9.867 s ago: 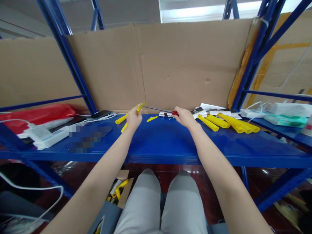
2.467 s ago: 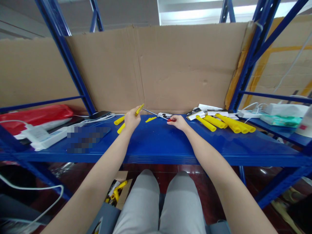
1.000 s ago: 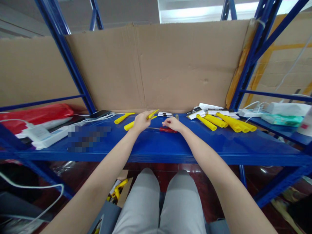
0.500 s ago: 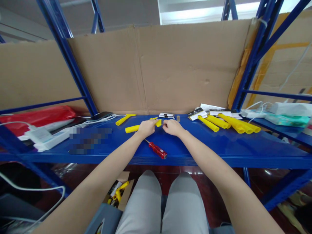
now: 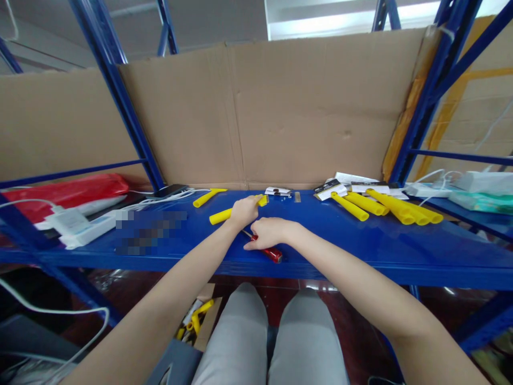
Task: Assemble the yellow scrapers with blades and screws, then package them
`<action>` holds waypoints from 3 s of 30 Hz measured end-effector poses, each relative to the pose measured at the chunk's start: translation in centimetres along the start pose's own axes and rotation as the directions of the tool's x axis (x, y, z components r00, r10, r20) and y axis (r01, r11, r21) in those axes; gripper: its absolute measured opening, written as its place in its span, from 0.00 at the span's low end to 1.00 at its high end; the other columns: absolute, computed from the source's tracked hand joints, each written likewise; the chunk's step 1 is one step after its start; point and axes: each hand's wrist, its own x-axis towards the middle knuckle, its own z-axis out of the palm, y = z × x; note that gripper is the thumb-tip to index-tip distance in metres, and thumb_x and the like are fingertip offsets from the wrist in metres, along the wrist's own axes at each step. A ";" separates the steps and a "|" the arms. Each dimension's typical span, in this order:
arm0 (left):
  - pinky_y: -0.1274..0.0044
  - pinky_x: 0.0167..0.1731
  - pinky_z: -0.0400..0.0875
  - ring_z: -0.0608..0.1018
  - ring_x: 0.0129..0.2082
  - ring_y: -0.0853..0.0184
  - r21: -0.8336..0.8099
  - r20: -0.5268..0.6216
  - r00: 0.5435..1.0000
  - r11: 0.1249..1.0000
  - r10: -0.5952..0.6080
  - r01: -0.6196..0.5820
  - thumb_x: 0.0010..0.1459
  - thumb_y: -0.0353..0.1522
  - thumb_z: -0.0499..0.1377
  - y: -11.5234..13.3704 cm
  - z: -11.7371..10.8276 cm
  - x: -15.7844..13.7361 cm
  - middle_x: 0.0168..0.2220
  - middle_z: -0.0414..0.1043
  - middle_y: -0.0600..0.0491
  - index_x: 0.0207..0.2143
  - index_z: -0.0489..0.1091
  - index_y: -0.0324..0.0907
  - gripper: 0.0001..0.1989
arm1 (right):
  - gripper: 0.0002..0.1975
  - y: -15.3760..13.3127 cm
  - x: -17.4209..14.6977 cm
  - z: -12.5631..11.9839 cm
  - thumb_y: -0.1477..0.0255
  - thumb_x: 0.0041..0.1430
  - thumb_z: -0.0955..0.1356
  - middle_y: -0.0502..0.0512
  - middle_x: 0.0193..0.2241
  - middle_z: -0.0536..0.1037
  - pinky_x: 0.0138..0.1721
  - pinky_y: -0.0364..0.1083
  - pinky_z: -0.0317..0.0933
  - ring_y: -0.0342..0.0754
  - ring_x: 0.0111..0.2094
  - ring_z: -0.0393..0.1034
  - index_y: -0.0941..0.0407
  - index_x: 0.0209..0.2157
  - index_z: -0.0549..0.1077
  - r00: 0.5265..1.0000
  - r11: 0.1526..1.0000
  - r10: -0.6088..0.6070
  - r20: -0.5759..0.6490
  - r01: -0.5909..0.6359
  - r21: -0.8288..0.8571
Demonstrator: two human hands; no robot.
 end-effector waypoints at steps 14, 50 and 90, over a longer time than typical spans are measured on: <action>0.73 0.44 0.70 0.77 0.46 0.61 -0.149 -0.248 0.959 0.984 -0.137 0.102 0.59 0.24 0.49 -1.7 -1.3 -0.1 0.49 0.72 0.47 0.56 0.66 0.43 0.23 | 0.15 4.6 0.4 0.1 0.65 0.62 0.62 0.65 0.37 0.79 0.31 0.46 0.60 0.54 0.36 0.74 0.59 0.42 0.72 0.963 0.937 0.267 -0.038 -0.268 -0.225; 0.76 0.43 0.67 0.75 0.49 0.60 -0.208 -0.030 0.966 0.947 -0.257 0.245 0.60 0.34 0.54 -3.2 -3.1 0.1 0.47 0.75 0.48 0.50 0.70 0.44 0.16 | 0.11 11.2 -1.5 0.3 0.68 0.63 0.63 0.66 0.41 0.77 0.37 0.43 0.60 0.52 0.41 0.73 0.60 0.43 0.69 0.826 0.861 0.506 -0.249 -0.501 0.086; 0.77 0.21 0.64 0.77 0.26 0.62 -0.506 0.167 0.832 0.679 -0.528 0.532 0.53 0.36 0.57 -5.6 -3.2 0.9 0.25 0.76 0.48 0.29 0.72 0.40 0.09 | 0.08 9.7 -1.6 0.0 0.66 0.61 0.64 0.59 0.33 0.77 0.32 0.43 0.55 0.50 0.33 0.71 0.56 0.37 0.68 0.857 0.943 0.308 -0.413 -0.331 0.016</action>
